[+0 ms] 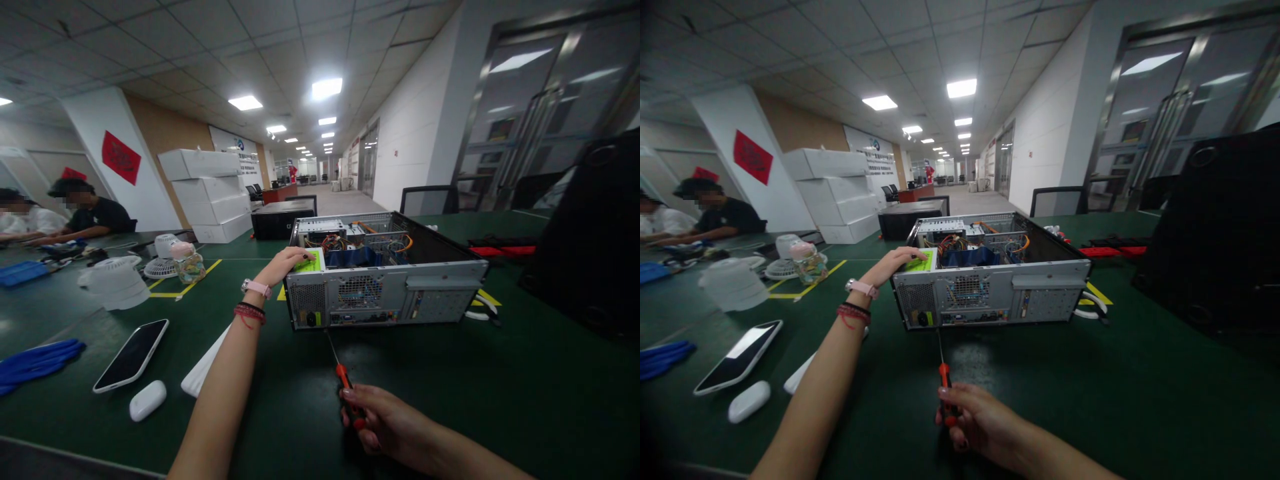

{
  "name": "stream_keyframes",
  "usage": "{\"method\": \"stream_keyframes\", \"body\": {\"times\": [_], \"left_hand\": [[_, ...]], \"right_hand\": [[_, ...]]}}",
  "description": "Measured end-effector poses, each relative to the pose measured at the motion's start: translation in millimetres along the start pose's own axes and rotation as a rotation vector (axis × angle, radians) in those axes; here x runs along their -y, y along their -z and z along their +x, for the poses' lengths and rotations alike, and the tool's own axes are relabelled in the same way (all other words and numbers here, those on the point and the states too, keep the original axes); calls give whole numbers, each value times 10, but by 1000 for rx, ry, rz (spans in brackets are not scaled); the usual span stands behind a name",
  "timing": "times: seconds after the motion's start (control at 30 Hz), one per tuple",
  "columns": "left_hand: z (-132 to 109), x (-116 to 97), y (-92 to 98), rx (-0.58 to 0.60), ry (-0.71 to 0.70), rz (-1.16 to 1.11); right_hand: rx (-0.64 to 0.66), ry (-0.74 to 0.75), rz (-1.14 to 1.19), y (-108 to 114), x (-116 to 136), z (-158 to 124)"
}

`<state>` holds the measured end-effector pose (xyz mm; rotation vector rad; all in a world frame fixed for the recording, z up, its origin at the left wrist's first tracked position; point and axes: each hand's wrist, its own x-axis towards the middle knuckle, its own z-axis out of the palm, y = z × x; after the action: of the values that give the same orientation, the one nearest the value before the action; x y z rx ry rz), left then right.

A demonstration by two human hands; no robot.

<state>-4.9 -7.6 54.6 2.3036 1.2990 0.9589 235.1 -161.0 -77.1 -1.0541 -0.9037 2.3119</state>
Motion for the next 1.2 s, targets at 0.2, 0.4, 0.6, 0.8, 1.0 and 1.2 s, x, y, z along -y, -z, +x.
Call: {"method": "stream_keyframes", "body": {"times": [0.2, 0.4, 0.6, 0.8, 1.0, 1.2], "left_hand": [[4, 19, -3, -5, 0, -10], [-1, 30, -6, -15, 0, -12], [1, -9, -4, -12, 2, -2], [9, -2, -3, -9, 9, 7], [13, 24, -9, -14, 8, -4], [14, 18, -10, -21, 11, -13]], "right_hand": [[55, -3, -22, 18, 4, 10], [145, 4, -10, 21, -21, 19], [175, 10, -52, 64, -56, 71], [133, -7, -60, 31, -39, 46], [63, 24, -35, -18, -40, -1], [52, 47, -40, -9, -60, 20]]}}
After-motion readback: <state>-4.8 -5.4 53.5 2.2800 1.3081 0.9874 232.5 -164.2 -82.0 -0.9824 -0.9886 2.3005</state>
